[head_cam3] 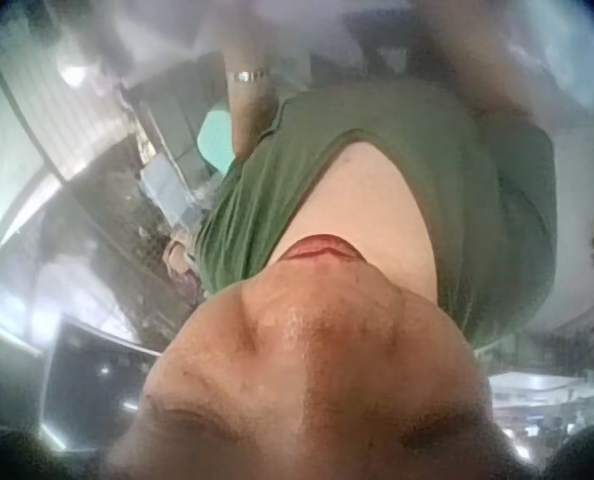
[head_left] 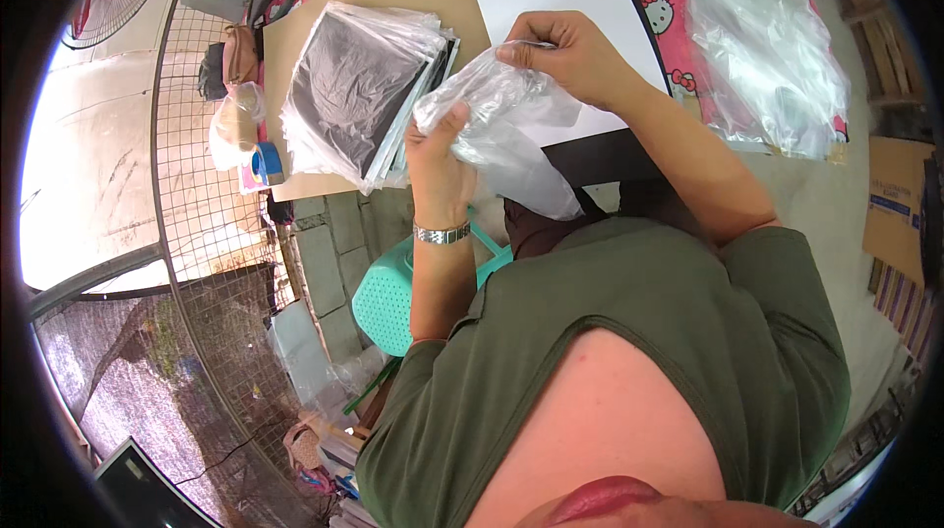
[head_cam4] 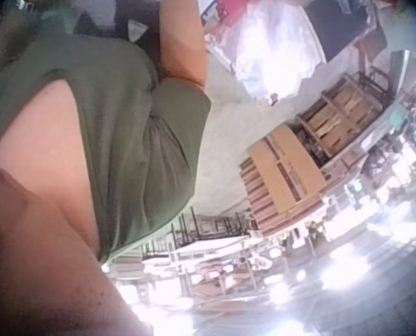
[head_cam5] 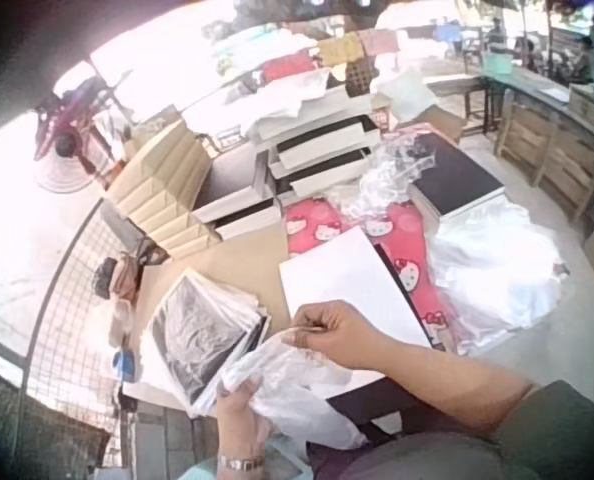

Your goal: The person puts black rectangular boards into individual plastic bags and stacks them on a table.

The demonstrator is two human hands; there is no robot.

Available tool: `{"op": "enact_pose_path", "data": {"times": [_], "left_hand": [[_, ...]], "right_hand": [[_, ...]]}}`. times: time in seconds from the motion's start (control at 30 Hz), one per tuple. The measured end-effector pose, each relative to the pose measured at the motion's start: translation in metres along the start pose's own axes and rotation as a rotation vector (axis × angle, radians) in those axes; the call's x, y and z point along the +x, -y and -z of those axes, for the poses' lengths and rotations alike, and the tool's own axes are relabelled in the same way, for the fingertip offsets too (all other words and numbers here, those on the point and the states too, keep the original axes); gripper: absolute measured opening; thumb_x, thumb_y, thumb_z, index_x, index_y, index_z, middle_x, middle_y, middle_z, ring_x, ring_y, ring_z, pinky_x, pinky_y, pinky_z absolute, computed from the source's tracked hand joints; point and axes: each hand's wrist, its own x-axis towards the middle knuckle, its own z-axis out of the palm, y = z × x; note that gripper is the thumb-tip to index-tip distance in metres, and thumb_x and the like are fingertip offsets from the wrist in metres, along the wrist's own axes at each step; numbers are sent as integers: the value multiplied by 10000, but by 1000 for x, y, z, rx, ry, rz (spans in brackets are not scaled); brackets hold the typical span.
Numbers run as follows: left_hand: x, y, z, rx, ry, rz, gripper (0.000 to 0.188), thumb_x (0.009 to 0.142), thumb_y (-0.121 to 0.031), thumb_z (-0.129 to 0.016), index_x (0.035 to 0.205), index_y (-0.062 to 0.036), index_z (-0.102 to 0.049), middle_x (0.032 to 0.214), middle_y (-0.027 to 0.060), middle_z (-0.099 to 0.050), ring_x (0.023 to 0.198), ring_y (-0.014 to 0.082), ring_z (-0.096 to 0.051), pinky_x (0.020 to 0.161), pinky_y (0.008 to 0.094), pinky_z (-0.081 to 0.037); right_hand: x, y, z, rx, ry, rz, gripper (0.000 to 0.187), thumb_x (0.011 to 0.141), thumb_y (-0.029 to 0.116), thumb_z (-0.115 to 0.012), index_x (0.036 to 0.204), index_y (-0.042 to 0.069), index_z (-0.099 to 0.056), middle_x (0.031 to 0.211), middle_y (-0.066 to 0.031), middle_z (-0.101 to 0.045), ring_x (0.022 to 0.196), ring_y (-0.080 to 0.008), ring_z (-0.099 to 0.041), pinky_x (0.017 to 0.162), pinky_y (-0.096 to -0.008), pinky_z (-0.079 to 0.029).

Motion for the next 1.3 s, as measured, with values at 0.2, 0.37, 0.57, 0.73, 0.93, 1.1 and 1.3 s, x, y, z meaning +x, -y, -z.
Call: {"op": "enact_pose_path", "data": {"times": [0.2, 0.37, 0.57, 0.73, 0.93, 1.1, 1.3], "left_hand": [[4, 2, -16, 222, -143, -191, 235, 709, 52, -677, 911, -12, -575, 813, 70, -625, 731, 134, -591, 695, 265, -481], [2, 11, -18, 399, -174, -215, 390, 718, 43, -685, 1045, -23, -482, 899, 44, -572, 813, 105, -535, 775, 236, -438], [-7, 8, -31, 338, -27, -283, 623, 715, 83, -638, 1267, 20, -355, 1000, 105, -566, 907, 155, -541, 822, 258, -441], [-4, -12, -19, 366, 167, -173, 665, 704, 142, -572, 1307, 34, -311, 1004, 132, -566, 910, 159, -558, 780, 245, -463], [-6, -5, -8, 517, 185, -117, 647, 697, 149, -574, 1289, 38, -338, 966, 142, -580, 861, 153, -583, 745, 247, -478], [-6, -9, -14, 427, 110, -64, 644, 691, 145, -592, 1278, 33, -352, 952, 127, -585, 813, 137, -587, 705, 233, -481], [-1, -8, -11, 439, 51, -168, 632, 685, 149, -597, 1258, 32, -359, 941, 146, -588, 785, 153, -605, 681, 241, -503]], "right_hand": [[6, -8, 3, -52, -193, 162, 137, 794, 161, -668, 793, 25, -654, 669, -6, -585, 673, -62, -530, 629, -212, -422], [15, -10, -6, 11, -343, 305, 150, 795, 156, -665, 855, 18, -669, 721, -28, -609, 711, -81, -561, 668, -215, -444], [6, -4, 6, 148, -81, -142, 204, 835, 212, -626, 869, 13, -653, 738, -17, -585, 661, -80, -492, 620, -207, -398], [-10, 11, 14, -97, 309, -186, 229, 820, 257, -644, 775, 34, -619, 695, 17, -525, 651, -52, -442, 611, -216, -370], [5, 5, 33, -90, -92, 79, 156, 820, 164, -635, 880, 25, -598, 825, 12, -587, 798, -60, -507, 741, -229, -411], [-11, 1, 20, -98, 217, -51, 165, 842, 167, -608, 894, 10, -600, 815, -3, -584, 768, -76, -522, 735, -238, -434], [-22, 3, 4, -4, 9, -84, 181, 863, 181, -586, 883, 2, -604, 753, -8, -570, 714, -72, -520, 692, -221, -429]]}}
